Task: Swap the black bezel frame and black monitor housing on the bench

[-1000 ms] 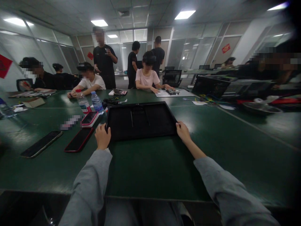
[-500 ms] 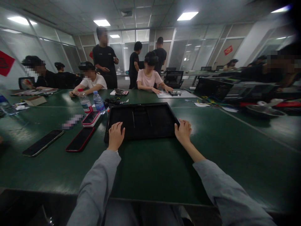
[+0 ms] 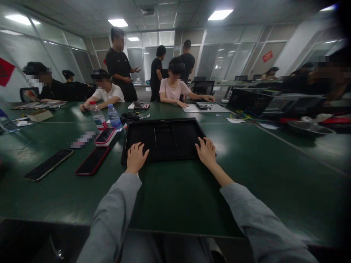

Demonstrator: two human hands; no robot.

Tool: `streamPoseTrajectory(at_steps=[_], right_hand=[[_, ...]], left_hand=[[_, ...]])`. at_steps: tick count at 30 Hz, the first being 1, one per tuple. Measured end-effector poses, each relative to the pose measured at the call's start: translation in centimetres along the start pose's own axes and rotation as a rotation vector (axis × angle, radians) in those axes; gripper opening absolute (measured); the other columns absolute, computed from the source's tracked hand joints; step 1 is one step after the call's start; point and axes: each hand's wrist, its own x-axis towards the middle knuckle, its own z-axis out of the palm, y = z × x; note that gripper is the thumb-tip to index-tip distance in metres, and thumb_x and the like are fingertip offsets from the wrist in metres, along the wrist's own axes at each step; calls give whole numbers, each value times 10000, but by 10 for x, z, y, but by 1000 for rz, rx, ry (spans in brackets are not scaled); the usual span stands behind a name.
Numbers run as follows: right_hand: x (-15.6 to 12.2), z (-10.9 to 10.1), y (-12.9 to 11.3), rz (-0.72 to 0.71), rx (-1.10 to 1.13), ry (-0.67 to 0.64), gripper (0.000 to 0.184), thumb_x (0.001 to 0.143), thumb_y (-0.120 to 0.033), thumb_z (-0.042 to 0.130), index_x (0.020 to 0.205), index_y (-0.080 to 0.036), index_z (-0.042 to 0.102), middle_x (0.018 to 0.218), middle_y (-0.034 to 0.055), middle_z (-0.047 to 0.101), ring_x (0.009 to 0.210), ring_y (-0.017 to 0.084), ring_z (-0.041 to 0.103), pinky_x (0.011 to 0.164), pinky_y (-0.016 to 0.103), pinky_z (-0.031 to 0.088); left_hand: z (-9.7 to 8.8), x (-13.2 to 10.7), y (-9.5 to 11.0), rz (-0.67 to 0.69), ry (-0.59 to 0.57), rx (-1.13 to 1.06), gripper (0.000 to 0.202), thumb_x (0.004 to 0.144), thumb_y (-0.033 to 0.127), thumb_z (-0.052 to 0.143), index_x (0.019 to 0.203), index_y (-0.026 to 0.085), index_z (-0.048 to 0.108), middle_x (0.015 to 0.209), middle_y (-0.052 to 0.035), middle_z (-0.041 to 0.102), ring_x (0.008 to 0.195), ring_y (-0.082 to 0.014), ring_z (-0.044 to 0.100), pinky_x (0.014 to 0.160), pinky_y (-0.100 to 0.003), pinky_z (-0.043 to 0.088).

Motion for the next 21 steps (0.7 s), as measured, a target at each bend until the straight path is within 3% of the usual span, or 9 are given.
streamPoseTrajectory(at_steps=[5, 10, 13, 16, 21], right_hand=[[-8, 1, -45, -8, 32, 18, 517, 1012, -368, 296, 1397, -106, 520, 1378, 221, 501, 1286, 342, 437, 1013, 499, 394], [-23, 1, -120, -146, 124, -80, 530, 1024, -364, 302, 1457, -115, 479, 1453, 195, 483, 1342, 308, 420, 1081, 465, 357], [-30, 1, -152, -255, 149, -158, 514, 1028, -319, 292, 1479, -152, 473, 1514, 150, 458, 1393, 274, 394, 1135, 445, 308], [-32, 2, -164, -278, 150, -227, 513, 1028, -272, 268, 1478, -154, 484, 1547, 119, 437, 1417, 255, 387, 1157, 441, 283], [-31, 4, -162, -265, 151, -274, 522, 1034, -269, 247, 1457, -103, 502, 1493, 122, 505, 1407, 238, 419, 1162, 422, 280]], left_hand=[[1, 0, 21, -17, 2, -19, 450, 989, 406, 432, 1350, 193, 596, 1431, -125, 554, 1333, -299, 450, 1066, -485, 411], [8, -4, 61, 74, -16, -72, 439, 996, 384, 415, 1350, 192, 591, 1435, -122, 554, 1326, -290, 461, 1075, -474, 405], [13, -6, 79, 126, -4, -92, 423, 1003, 304, 382, 1356, 185, 583, 1432, -114, 562, 1314, -271, 474, 1078, -454, 402], [16, -7, 85, 143, -2, -101, 417, 1000, 249, 366, 1348, 198, 590, 1428, -100, 572, 1302, -260, 485, 1071, -443, 402], [16, -7, 82, 146, -13, -115, 414, 1001, 235, 356, 1330, 201, 607, 1407, -87, 599, 1300, -254, 487, 1075, -448, 394]])
